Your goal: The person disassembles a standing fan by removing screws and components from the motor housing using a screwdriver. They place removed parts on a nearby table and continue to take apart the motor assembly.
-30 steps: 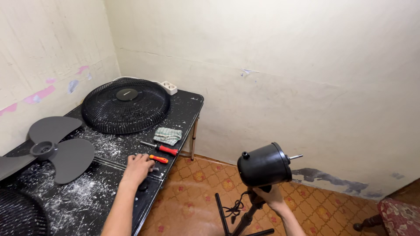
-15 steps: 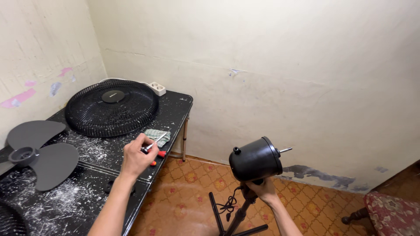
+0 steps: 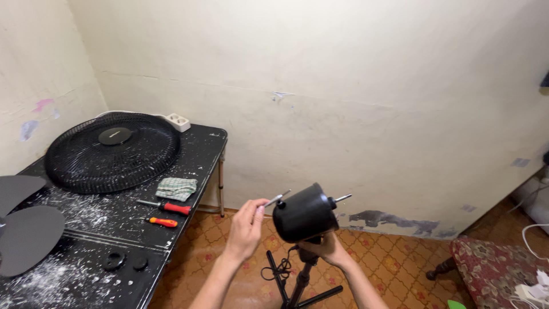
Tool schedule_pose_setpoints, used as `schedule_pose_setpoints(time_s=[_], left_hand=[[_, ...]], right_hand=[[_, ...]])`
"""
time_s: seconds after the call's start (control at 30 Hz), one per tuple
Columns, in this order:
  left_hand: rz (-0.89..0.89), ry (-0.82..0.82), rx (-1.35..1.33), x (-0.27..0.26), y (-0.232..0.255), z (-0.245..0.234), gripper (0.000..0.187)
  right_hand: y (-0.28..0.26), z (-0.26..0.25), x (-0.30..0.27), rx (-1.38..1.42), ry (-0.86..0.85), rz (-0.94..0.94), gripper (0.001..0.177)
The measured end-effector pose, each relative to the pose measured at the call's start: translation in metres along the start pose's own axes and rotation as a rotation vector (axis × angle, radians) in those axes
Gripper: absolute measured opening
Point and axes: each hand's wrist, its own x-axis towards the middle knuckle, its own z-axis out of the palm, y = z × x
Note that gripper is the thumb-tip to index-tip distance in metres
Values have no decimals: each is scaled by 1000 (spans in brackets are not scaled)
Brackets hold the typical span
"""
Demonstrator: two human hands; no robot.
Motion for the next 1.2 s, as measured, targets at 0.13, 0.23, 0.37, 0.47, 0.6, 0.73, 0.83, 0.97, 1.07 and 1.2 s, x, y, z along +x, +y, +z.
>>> schedule_pose_setpoints(time_s=[0.13,0.23,0.37,0.47,0.6,0.73,0.83,0.97,1.07,1.2], left_hand=[[97,49,-127,-11,26,25,20],[68,17,-88,-14,39,31,21],[138,32,20,-12,44,33,19],[201,50,67,-8,44,32,19],[311,76,154,-4,44,34,25],[339,1,191,0,46,32,38],[387,-29,202,2,45,32,41],[400,-32,184,2,45,37,43],[426,-13,194,0,44,38,42],[473,91,223,-5,44,47,35]], right_hand=[[21,-8,-10,-55,15,-30,95],[11,-24,-20,-1,12,188,130],[-13,-49,-17,237,88,143,109],[-30,-66,-6,345,77,-13,102],[-63,-67,16,367,44,35,99],[-96,-54,31,290,73,116,95],[-108,-40,34,309,85,128,84],[-101,-31,42,412,127,139,65],[-90,-31,44,429,141,125,60],[-78,-31,46,482,137,134,58]])
